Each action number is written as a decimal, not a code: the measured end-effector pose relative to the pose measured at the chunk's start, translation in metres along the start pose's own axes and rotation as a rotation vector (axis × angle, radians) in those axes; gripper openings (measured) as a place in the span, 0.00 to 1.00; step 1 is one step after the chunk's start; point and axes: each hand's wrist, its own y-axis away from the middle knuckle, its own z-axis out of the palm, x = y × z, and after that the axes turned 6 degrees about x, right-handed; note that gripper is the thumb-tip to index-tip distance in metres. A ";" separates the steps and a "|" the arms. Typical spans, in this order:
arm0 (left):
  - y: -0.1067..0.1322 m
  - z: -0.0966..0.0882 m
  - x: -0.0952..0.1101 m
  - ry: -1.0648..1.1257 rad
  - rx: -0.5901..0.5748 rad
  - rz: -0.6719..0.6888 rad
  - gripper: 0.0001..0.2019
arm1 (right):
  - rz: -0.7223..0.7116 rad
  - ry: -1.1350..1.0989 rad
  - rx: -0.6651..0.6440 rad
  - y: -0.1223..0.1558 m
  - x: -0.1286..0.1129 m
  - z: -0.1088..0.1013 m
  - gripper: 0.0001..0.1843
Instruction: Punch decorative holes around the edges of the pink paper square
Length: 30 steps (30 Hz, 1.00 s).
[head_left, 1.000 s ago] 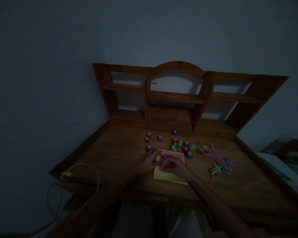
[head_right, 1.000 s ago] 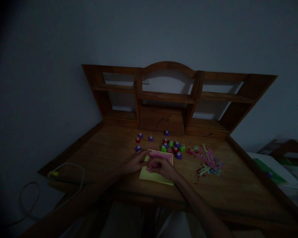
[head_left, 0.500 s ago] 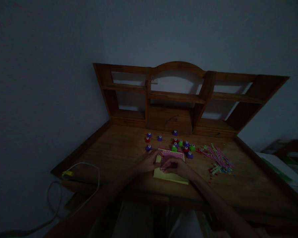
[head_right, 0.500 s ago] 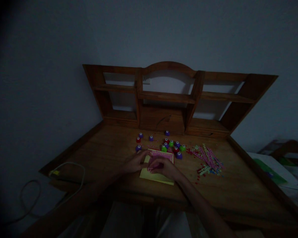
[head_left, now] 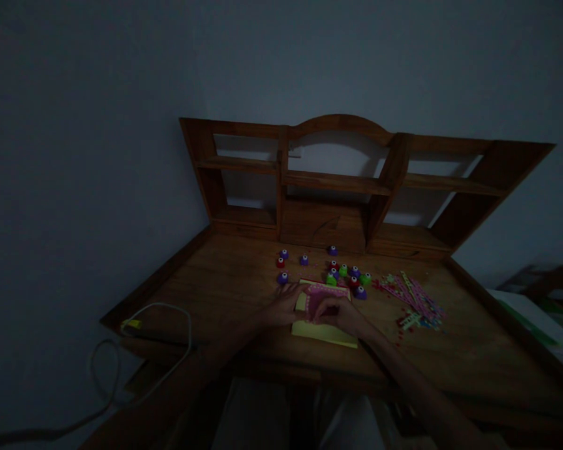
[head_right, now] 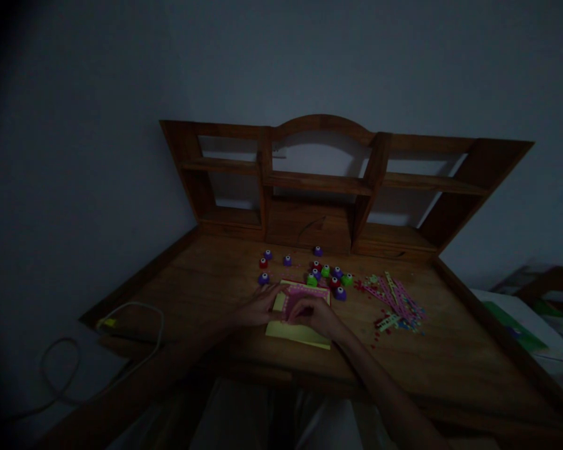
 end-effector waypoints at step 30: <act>0.000 0.004 0.004 0.018 0.008 -0.053 0.35 | 0.044 0.009 0.013 0.001 0.003 -0.006 0.15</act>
